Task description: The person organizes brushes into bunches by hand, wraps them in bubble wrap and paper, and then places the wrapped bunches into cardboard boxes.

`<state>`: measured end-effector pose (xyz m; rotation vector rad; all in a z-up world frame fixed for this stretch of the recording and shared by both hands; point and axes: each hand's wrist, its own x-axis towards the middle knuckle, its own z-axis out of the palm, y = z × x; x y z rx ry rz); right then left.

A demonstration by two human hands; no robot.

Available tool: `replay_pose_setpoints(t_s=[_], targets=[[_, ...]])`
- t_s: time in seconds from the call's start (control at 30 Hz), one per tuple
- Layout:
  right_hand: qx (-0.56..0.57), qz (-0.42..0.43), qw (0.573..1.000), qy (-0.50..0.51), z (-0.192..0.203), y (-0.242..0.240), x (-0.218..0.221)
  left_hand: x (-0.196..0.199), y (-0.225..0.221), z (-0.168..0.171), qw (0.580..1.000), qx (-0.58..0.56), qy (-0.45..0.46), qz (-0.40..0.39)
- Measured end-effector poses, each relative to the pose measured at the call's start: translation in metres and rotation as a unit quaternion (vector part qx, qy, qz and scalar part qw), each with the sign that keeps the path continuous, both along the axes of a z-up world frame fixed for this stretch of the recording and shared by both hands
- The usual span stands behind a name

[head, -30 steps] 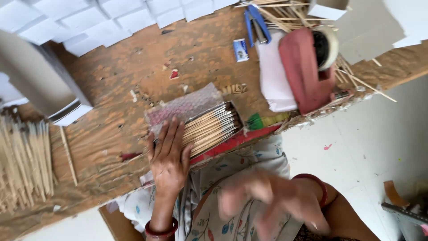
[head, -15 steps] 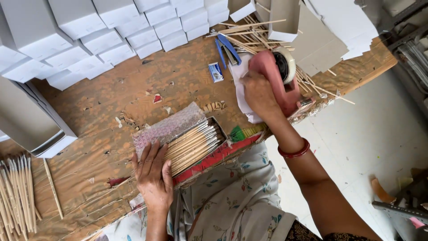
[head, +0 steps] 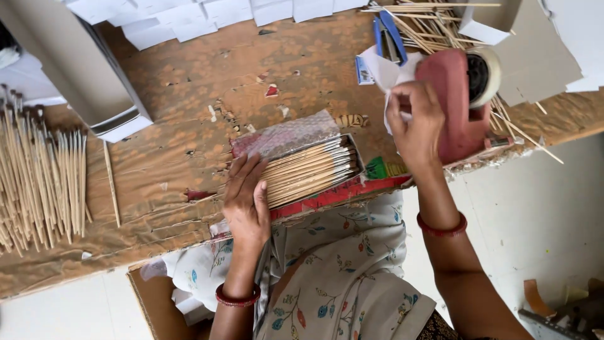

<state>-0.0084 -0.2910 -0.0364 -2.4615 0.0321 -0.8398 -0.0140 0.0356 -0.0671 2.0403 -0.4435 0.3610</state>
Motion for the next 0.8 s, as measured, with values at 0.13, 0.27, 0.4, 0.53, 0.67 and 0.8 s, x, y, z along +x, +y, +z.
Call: replay_pose_setpoints(t_s=[0.13, 0.27, 0.4, 0.53, 0.67, 0.8], targets=[[-0.105, 0.227, 0.967, 0.037, -0.011, 0.058, -0.012, -0.005, 0.004, -0.001, 1.0, 0.011, 0.017, 0.012], [-0.185, 0.375, 0.906, 0.061, 0.008, 0.103, -0.01, -0.004, 0.006, 0.001, 0.999, -0.031, 0.024, 0.005], [-0.158, 0.346, 0.922, 0.074, 0.001, 0.116, -0.021, -0.012, -0.001, 0.001, 0.994, 0.069, -0.078, 0.036], [-0.11, 0.315, 0.941, 0.051, -0.017, 0.102, -0.023, -0.014, -0.023, 0.014, 0.973, 0.179, -0.147, -0.013], [-0.011, 0.235, 0.972, 0.023, -0.018, 0.071, -0.032, -0.015, -0.029, 0.029, 0.956, 0.259, -0.12, -0.069], [-0.061, 0.101, 0.991, 0.063, 0.025, 0.041, -0.014, -0.008, -0.035, 0.04, 0.939, 0.311, -0.142, -0.05]])
